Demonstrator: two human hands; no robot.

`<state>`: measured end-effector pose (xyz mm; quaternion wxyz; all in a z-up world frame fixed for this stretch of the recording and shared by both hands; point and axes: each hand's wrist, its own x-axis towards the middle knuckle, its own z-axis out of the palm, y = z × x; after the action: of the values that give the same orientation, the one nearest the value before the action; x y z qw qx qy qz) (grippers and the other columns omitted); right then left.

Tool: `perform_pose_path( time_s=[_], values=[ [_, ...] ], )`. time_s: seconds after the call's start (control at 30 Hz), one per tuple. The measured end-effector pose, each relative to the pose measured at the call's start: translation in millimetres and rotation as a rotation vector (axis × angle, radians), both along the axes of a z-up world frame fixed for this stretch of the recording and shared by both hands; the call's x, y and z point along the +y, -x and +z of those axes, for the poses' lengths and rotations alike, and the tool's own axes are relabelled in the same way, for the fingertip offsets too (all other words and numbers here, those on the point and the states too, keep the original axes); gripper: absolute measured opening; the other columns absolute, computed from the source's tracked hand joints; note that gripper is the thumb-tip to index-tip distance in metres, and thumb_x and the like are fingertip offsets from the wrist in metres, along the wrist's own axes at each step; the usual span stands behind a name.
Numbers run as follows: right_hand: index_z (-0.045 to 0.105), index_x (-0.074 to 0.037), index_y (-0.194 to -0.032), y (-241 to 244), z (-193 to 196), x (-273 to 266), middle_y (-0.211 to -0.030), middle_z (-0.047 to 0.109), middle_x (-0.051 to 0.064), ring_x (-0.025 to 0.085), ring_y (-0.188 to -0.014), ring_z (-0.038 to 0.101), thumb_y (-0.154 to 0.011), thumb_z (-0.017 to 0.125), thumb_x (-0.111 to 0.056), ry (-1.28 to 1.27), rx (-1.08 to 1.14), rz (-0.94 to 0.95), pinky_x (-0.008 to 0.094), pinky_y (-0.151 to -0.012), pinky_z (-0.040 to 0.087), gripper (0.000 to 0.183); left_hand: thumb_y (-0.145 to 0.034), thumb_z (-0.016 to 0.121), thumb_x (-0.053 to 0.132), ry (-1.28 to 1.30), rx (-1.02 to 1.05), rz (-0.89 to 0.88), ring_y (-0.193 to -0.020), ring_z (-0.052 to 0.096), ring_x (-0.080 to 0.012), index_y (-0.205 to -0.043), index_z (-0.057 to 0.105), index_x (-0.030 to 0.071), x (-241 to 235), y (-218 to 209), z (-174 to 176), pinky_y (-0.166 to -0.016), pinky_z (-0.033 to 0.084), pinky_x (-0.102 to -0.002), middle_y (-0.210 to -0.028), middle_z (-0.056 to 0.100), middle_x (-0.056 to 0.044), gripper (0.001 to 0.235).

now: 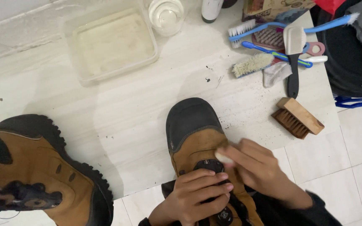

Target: The person cleans a brown hiking boot using a small brush and a round applicator. They scrub the toe and side panels with the brush, then rub the surface with the applicator, focusing on the upper leather and around the lacing system.

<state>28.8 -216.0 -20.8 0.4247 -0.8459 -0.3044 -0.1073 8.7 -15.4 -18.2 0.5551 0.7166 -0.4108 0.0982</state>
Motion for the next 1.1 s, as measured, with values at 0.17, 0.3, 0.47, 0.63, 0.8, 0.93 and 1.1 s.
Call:
perform_pose_path(
  time_s=[0.17,0.3,0.47,0.63,0.8,0.93,1.1],
  values=[
    [0.058,-0.006,-0.127,16.8,-0.2,-23.2,-0.091,0.062,0.007,0.019,-0.069,0.053,-0.093,0.050,0.004,0.024,0.311,0.061,0.028,-0.062,0.046,0.036,-0.114,0.015,0.030,0.025,-0.050,0.036,-0.096,0.074,-0.0328,-0.079,0.070,0.000,-2.5,-2.3,-3.0,-0.081,0.060,-0.038,-0.098,0.074,-0.016,0.071],
    [0.057,-0.001,-0.122,-7.5,-5.4,4.7,-0.077,0.053,0.007,0.019,-0.065,0.047,-0.093,0.048,0.011,-0.001,0.142,0.030,0.030,-0.060,0.042,0.033,-0.114,0.016,0.031,0.017,-0.046,0.052,-0.093,0.075,-0.0348,-0.081,0.070,-0.001,-3.9,2.3,-2.3,-0.081,0.061,-0.041,-0.095,0.074,-0.018,0.071],
    [0.057,-0.001,-0.126,4.7,-6.8,-7.7,-0.073,0.052,0.006,0.016,-0.063,0.047,-0.090,0.057,0.007,-0.039,0.256,0.021,0.028,-0.057,0.040,0.037,-0.115,-0.002,0.042,0.011,-0.002,0.008,-0.100,0.073,-0.0344,-0.085,0.070,-0.001,0.1,2.3,-0.8,-0.085,0.058,-0.041,-0.099,0.074,-0.017,0.089],
    [0.056,-0.008,-0.131,17.2,-1.6,-22.6,-0.080,0.055,0.005,0.016,-0.068,0.053,-0.092,0.053,0.002,-0.027,0.401,0.075,0.026,-0.062,0.044,0.040,-0.115,-0.001,0.041,0.043,-0.028,0.030,-0.096,0.075,-0.0337,-0.080,0.070,0.000,-3.1,0.7,-4.8,-0.083,0.059,-0.039,-0.097,0.074,-0.017,0.089],
    [0.058,0.003,-0.118,-8.4,-6.1,10.9,-0.074,0.055,0.009,0.020,-0.062,0.047,-0.098,0.043,0.003,-0.088,0.103,0.004,0.029,-0.058,0.041,0.026,-0.115,0.002,0.039,0.013,-0.024,0.054,-0.098,0.074,-0.0352,-0.084,0.071,0.000,-2.2,3.6,0.0,-0.086,0.059,-0.041,-0.099,0.074,-0.016,0.085],
    [0.059,0.002,-0.119,-7.7,-1.7,12.8,-0.085,0.064,0.012,0.020,-0.065,0.054,-0.094,0.048,0.011,-0.098,0.125,-0.033,0.028,-0.062,0.047,0.029,-0.107,0.027,0.030,0.040,0.076,-0.018,-0.101,0.073,-0.0334,-0.094,0.069,0.000,9.9,-7.0,27.8,-0.089,0.061,-0.045,-0.104,0.072,-0.015,0.053],
    [0.059,0.003,-0.115,-5.3,2.8,21.2,-0.094,0.066,0.015,0.019,-0.071,0.060,-0.093,0.050,0.010,-0.034,0.211,-0.057,0.026,-0.069,0.051,0.024,-0.096,0.073,0.017,-0.103,-0.040,0.173,-0.101,0.076,-0.0171,-0.106,0.073,0.009,21.0,-6.0,54.9,-0.090,0.065,-0.032,-0.108,0.074,0.001,0.013]
  ],
)
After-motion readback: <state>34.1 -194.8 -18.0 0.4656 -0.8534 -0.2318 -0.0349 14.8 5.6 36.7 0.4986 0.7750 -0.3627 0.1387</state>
